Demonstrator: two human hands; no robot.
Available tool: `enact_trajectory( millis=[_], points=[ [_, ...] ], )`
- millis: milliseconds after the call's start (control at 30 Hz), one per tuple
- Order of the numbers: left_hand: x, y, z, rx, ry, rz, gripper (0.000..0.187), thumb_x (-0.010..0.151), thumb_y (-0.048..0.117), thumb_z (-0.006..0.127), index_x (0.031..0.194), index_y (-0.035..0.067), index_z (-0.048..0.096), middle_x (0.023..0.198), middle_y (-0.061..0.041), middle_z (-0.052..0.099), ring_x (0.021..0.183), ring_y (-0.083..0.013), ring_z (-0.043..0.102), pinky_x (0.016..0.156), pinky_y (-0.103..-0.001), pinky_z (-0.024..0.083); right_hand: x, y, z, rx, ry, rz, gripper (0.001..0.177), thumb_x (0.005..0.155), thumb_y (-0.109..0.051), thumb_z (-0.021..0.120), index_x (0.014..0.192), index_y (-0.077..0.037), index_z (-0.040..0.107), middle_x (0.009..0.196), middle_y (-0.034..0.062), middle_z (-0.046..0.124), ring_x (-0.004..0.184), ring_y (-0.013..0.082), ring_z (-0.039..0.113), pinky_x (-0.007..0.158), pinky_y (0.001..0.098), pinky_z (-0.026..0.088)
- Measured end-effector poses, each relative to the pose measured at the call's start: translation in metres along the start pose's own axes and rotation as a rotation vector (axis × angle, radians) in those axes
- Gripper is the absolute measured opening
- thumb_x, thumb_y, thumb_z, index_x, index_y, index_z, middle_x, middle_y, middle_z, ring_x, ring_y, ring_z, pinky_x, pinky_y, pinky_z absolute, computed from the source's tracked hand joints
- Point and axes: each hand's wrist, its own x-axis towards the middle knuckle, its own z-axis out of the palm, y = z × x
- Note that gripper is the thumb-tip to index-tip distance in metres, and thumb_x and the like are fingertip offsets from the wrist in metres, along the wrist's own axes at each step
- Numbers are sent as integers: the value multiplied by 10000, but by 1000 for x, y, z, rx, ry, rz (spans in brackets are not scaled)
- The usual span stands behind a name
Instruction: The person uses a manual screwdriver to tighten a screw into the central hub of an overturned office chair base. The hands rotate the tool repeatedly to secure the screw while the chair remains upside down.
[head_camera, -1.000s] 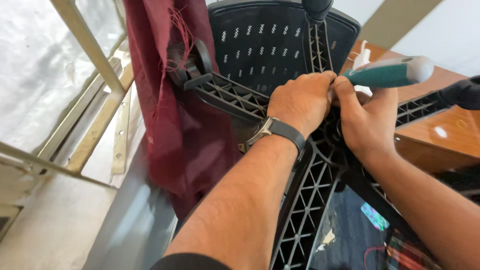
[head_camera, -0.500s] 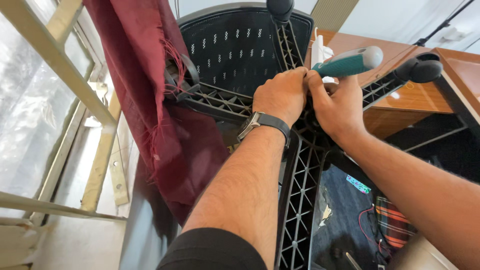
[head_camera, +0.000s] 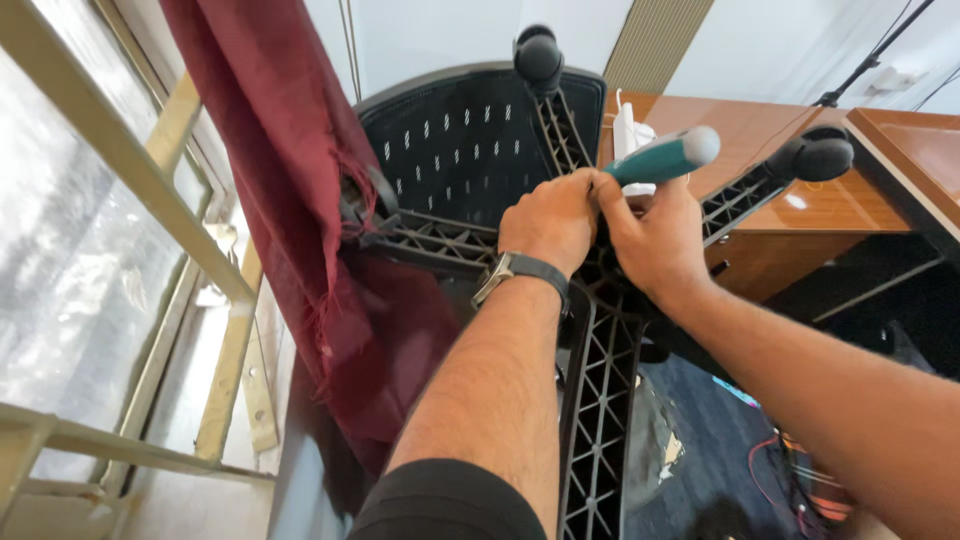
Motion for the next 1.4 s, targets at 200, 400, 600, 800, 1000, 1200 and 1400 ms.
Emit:
enact_trajectory(
  millis=[200, 400, 600, 800, 1000, 1200, 1400],
  points=[
    [1, 3, 0, 62, -34, -1, 308, 989, 368, 476, 1224, 290, 659, 1082, -121, 744, 1017, -390, 699, 823, -541, 551, -3, 8, -3, 82, 1, -152, 382, 1017, -277, 686, 1214, 24, 557, 1082, 170, 736, 898, 268, 771, 753, 370, 593],
    [-13, 7, 0, 100, 56, 116, 294, 1015, 347, 506, 1250, 251, 655, 1167, -80, 760, 1038, -372, 714, 841, -530, 565, -8, 4, -9, 140, -29, -64, 394, 1020, -294, 657, 1236, 11, 531, 1062, 149, 744, 911, 255, 765, 772, 374, 592],
    [-22, 6, -8, 93, -30, 69, 411, 977, 354, 538, 1385, 307, 559, 1150, -136, 727, 1036, -390, 694, 831, -539, 548, -4, -8, -20, 224, -159, 77, 463, 974, -315, 660, 1318, -47, 503, 1127, 146, 720, 1015, 232, 732, 846, 370, 568],
    [-22, 6, -12, 97, -51, 79, 427, 982, 402, 561, 1393, 287, 560, 1150, -134, 739, 1069, -387, 687, 870, -534, 543, -9, -22, -31, 280, -214, 129, 497, 972, -310, 690, 1354, -71, 480, 1146, 102, 680, 988, 190, 674, 797, 324, 550],
    [-16, 2, -6, 120, -53, 85, 489, 949, 386, 600, 1409, 232, 540, 1163, -143, 720, 1076, -384, 673, 873, -531, 535, -14, -34, -40, 418, -41, -59, 453, 996, -260, 714, 1343, -55, 506, 1125, 24, 643, 1042, 118, 673, 826, 275, 585],
    [-7, 16, 2, -94, 238, 214, 473, 857, 329, 686, 1300, 173, 634, 1167, -135, 721, 1070, -376, 682, 857, -482, 557, -11, -42, -55, 231, -72, -29, 328, 997, -301, 708, 1173, -37, 624, 1040, 34, 709, 984, 124, 669, 833, 287, 556],
    [-16, 50, -9, -166, 189, 175, 379, 906, 354, 665, 1239, 175, 690, 1141, -121, 739, 1063, -370, 690, 850, -477, 554, -10, -59, -71, 224, -15, -152, 329, 1008, -289, 687, 1192, -26, 615, 1037, 47, 705, 969, 143, 701, 801, 307, 556]
  ],
)
